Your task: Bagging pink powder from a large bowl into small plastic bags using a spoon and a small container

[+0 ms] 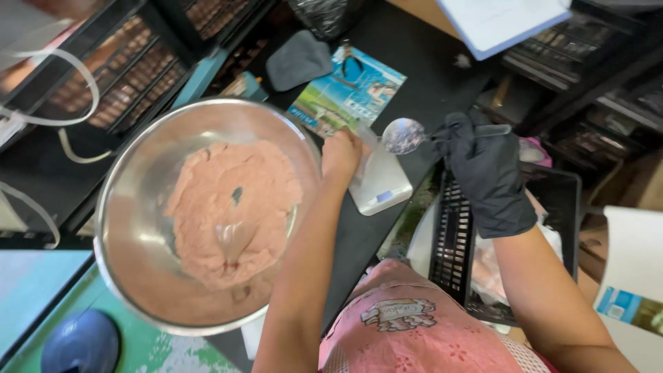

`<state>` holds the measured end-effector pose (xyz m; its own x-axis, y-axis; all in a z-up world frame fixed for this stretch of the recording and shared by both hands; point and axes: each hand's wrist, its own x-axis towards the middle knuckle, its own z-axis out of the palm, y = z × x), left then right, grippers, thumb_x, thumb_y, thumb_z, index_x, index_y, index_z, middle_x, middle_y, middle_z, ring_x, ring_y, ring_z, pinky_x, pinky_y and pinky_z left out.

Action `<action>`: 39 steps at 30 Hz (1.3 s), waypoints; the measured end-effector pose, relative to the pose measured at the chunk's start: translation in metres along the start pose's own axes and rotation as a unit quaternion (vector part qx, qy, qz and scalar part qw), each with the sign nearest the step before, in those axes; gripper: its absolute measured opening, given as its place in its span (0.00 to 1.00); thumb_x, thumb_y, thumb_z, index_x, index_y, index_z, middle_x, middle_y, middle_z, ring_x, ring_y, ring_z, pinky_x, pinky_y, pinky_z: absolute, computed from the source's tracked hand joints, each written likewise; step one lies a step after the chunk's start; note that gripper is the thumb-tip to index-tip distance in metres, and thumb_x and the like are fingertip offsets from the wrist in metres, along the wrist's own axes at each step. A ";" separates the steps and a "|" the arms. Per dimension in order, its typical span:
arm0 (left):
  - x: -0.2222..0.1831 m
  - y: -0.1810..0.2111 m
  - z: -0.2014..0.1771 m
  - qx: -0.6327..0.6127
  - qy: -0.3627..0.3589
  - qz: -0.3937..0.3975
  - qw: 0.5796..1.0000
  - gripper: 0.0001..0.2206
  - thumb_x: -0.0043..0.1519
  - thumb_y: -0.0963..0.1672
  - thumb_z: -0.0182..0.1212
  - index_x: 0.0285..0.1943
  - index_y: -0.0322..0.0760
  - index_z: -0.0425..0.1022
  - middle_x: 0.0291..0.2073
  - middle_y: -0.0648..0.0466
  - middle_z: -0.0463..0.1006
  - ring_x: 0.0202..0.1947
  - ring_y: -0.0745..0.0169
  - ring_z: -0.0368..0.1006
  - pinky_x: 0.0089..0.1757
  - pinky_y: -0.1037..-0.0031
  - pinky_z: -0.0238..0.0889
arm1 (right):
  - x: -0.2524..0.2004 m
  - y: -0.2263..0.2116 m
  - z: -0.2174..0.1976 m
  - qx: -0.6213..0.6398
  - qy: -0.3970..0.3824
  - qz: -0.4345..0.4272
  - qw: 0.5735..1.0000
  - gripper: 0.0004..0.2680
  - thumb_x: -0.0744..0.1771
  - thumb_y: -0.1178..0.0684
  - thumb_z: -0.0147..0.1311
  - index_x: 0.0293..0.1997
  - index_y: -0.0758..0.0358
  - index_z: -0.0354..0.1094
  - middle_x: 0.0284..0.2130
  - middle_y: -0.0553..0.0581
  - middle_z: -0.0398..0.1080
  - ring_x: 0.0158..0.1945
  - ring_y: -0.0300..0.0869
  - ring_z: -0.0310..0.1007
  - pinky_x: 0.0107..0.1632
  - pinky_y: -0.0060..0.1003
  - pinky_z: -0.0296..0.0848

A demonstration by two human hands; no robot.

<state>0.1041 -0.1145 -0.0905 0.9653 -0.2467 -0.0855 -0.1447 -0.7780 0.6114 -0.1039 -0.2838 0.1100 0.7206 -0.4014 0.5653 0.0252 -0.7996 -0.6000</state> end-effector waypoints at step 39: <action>-0.034 0.028 -0.034 0.012 -0.022 0.052 0.998 0.10 0.61 0.48 0.60 0.40 0.41 0.83 0.29 0.40 0.82 0.39 0.34 0.80 0.41 0.51 0.76 | -0.029 0.034 -0.022 0.341 -0.137 0.208 0.907 0.10 0.71 0.57 0.42 0.35 0.71 0.69 0.28 0.61 0.76 0.32 0.45 0.75 0.38 0.28 0.74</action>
<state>0.0749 -0.1082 -0.0437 0.9345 -0.3512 -0.0579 -0.2487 -0.7606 0.5997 -0.1391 -0.3096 0.0858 0.9083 -0.4053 0.1036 0.0662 -0.1053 -0.9922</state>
